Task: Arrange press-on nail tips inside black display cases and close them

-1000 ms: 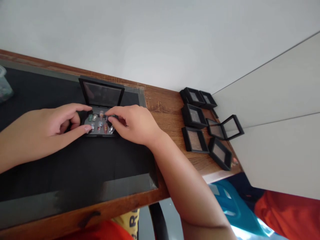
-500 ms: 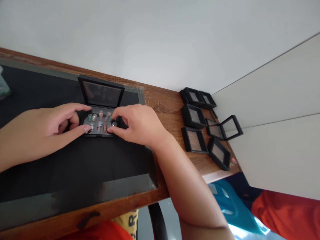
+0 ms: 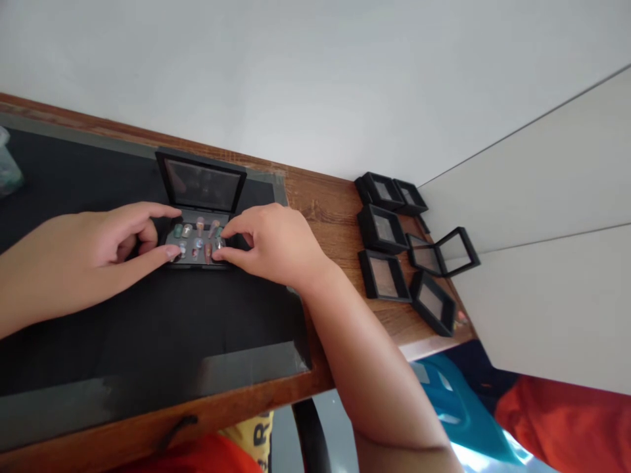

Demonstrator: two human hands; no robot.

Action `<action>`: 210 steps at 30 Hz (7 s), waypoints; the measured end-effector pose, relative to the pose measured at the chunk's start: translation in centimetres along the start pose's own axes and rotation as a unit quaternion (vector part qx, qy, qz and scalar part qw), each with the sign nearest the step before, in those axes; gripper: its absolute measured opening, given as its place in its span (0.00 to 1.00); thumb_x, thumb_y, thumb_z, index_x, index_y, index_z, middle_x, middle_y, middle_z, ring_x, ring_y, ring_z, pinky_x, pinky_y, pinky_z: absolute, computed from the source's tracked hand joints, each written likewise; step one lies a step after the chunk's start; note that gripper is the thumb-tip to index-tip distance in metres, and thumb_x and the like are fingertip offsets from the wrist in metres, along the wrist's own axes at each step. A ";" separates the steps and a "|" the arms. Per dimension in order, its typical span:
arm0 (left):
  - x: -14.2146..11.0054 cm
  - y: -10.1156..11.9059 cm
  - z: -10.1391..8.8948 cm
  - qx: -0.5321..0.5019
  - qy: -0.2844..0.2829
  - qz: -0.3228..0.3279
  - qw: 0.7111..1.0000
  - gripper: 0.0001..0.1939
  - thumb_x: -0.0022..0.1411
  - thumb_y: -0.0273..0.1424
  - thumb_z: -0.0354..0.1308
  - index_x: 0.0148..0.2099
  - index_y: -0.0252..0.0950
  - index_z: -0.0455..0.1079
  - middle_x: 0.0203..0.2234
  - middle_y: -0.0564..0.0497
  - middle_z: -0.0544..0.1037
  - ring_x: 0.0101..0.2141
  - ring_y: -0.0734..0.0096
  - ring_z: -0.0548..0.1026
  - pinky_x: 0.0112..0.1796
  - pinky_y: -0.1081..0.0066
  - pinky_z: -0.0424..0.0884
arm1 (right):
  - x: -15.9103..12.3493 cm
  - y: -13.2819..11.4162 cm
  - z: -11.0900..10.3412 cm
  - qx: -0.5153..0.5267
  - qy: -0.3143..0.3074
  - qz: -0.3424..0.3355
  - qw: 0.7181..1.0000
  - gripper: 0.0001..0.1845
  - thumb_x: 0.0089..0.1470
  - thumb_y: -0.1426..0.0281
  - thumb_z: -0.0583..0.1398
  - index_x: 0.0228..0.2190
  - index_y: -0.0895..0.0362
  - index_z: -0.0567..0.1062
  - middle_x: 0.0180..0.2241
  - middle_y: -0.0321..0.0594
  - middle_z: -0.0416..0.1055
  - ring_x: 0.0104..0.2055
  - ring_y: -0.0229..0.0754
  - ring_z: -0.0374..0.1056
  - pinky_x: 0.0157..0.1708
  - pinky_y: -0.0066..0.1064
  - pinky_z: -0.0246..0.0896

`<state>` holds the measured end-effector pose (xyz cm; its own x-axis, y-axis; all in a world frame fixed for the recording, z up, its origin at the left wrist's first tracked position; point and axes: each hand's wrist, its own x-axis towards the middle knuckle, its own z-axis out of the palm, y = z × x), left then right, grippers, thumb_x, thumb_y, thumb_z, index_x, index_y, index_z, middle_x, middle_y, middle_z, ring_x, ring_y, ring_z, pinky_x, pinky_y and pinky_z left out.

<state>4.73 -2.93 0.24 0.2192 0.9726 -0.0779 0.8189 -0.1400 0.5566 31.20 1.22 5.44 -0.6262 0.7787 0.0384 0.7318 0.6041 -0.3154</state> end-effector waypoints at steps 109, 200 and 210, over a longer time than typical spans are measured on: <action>0.0 0.5 -1.2 -0.162 0.143 0.014 0.976 0.27 0.73 0.51 0.54 0.27 0.41 0.55 0.21 0.58 0.58 0.25 0.74 0.57 0.31 0.62 0.55 | 1.0 1.0 2.5 0.172 0.300 -0.069 0.936 0.09 0.72 0.66 0.60 0.43 0.52 0.82 0.45 0.40 0.85 0.48 0.44 0.80 0.55 0.41 0.74; 2.2 0.1 -0.2 -0.095 0.006 0.142 0.985 0.43 0.56 0.53 0.75 0.65 0.37 0.68 0.62 0.38 0.75 0.64 0.44 0.72 0.67 0.38 0.69 | 1.4 1.1 1.2 0.118 -0.039 -0.040 0.991 0.52 0.48 0.50 0.78 0.70 0.48 0.71 0.67 0.51 0.75 0.66 0.65 0.75 0.67 0.64 0.69; 1.9 -0.7 0.4 -0.081 0.006 0.170 0.982 0.58 0.51 0.56 0.76 0.75 0.40 0.57 0.73 0.32 0.67 0.74 0.35 0.63 0.74 0.33 0.60 | 1.3 2.3 2.3 0.134 -0.005 -0.096 0.986 0.50 0.49 0.50 0.78 0.68 0.50 0.73 0.67 0.54 0.74 0.69 0.64 0.72 0.70 0.64 0.65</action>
<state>4.79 -1.02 -0.62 0.4579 0.8773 0.1438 0.6042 -0.4257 0.6735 31.47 3.22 2.62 -0.7498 0.6520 0.1125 0.5037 0.6727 -0.5420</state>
